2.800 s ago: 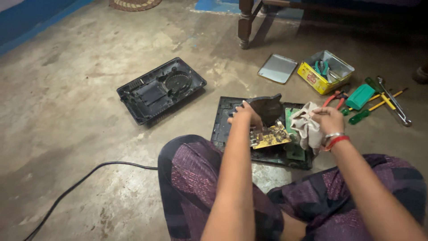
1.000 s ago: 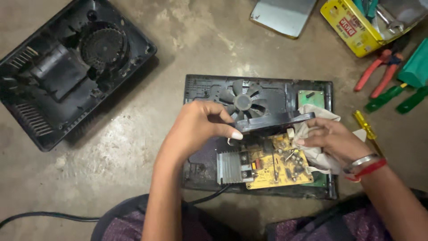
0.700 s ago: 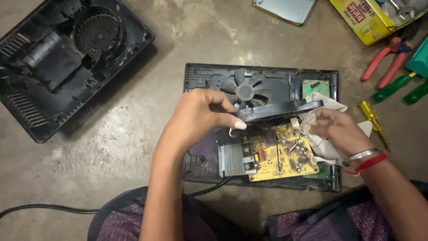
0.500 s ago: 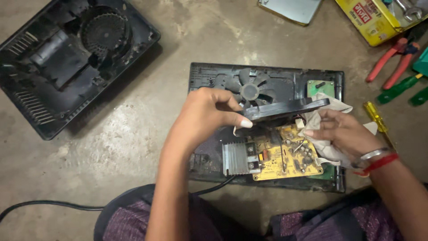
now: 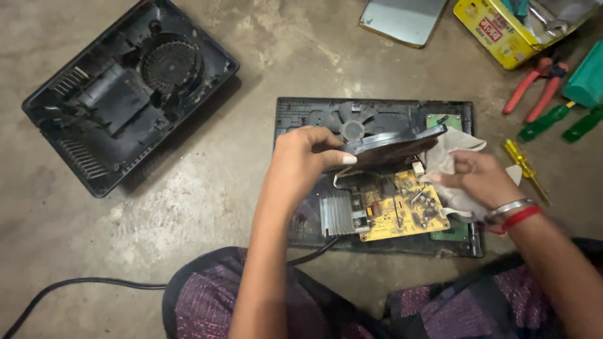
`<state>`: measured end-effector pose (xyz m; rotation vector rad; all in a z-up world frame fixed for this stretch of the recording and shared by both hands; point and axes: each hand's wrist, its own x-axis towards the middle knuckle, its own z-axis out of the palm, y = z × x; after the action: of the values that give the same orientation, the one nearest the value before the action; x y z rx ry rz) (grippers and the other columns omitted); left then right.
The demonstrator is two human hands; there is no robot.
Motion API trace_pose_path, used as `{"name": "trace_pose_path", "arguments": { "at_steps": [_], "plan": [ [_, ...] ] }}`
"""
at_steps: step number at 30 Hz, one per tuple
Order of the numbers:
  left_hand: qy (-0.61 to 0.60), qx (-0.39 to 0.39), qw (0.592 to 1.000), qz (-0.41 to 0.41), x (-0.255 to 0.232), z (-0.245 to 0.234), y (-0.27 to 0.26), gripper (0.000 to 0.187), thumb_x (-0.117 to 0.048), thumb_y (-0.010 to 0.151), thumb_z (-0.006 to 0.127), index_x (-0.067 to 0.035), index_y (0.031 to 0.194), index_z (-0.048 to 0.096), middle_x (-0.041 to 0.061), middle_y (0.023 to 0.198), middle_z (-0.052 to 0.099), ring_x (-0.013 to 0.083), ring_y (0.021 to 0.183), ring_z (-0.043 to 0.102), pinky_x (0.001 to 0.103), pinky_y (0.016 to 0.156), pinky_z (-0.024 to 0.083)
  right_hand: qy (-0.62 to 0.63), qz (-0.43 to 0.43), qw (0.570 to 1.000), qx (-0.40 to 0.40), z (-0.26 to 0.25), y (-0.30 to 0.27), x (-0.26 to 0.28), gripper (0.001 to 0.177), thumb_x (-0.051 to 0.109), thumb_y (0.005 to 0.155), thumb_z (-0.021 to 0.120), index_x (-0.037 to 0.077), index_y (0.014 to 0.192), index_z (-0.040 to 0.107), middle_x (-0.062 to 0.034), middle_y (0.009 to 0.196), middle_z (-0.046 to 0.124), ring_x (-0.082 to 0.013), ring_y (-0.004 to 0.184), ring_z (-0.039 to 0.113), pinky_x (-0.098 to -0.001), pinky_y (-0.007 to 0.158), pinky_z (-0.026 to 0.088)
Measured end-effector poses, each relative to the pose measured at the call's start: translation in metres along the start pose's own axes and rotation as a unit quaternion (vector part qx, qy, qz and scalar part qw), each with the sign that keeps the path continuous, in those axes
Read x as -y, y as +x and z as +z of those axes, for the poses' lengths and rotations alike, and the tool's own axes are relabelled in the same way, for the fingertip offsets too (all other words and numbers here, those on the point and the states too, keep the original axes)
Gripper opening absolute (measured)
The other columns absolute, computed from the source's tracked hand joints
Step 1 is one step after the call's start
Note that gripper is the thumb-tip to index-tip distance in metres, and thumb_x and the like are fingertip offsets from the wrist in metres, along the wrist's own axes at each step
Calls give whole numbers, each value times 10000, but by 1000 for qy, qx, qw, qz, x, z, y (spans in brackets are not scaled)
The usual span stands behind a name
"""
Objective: The person sits on the floor and uses a screwdriver to work on the internal components of a disassembled electronic device. They then use a cloth to wipe the circuit board and other parts of the device.
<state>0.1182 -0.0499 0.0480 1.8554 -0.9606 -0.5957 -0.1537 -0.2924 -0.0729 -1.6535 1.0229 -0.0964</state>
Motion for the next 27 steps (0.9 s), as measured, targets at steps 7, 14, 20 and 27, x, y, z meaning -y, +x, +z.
{"name": "trace_pose_path", "arguments": {
  "at_steps": [7, 14, 20, 27],
  "plan": [
    [0, 4, 1000, 1, 1, -1, 0, 344, -230, 671, 877, -8, 911, 770, 142, 855, 757, 235, 771, 731, 352, 726, 552, -15, -102, 978, -179, -19, 0, -6, 268, 150, 954, 748, -5, 1167, 701, -29, 989, 741, -89, 834, 653, -255, 723, 516],
    [-6, -6, 1000, 14, 2, 2, -4, 330, -221, 691, 862, -16, 935, 774, 148, 882, 751, 254, 792, 729, 361, 739, 545, 75, 2, 997, -12, 3, -14, 9, 277, 104, 838, 758, 9, 1091, 701, 13, 885, 723, -76, 772, 650, -283, 638, 522],
    [-1, -46, 998, 53, 3, 9, -11, 291, -215, 750, 834, -35, 967, 762, 142, 863, 720, 273, 792, 705, 377, 731, 540, 62, -79, 986, -136, -18, -24, 14, 190, 122, 978, 728, -14, 1111, 724, -8, 923, 713, -85, 778, 612, -252, 678, 484],
    [52, -87, 987, 123, 5, 17, -17, 277, -212, 831, 776, -49, 1055, 759, 183, 902, 692, 354, 854, 679, 411, 756, 525, 140, -233, 919, -285, -34, -35, -7, 173, 4, 997, 771, 2, 1114, 644, -50, 1001, 705, -79, 836, 630, -232, 715, 476]
  ]
}}
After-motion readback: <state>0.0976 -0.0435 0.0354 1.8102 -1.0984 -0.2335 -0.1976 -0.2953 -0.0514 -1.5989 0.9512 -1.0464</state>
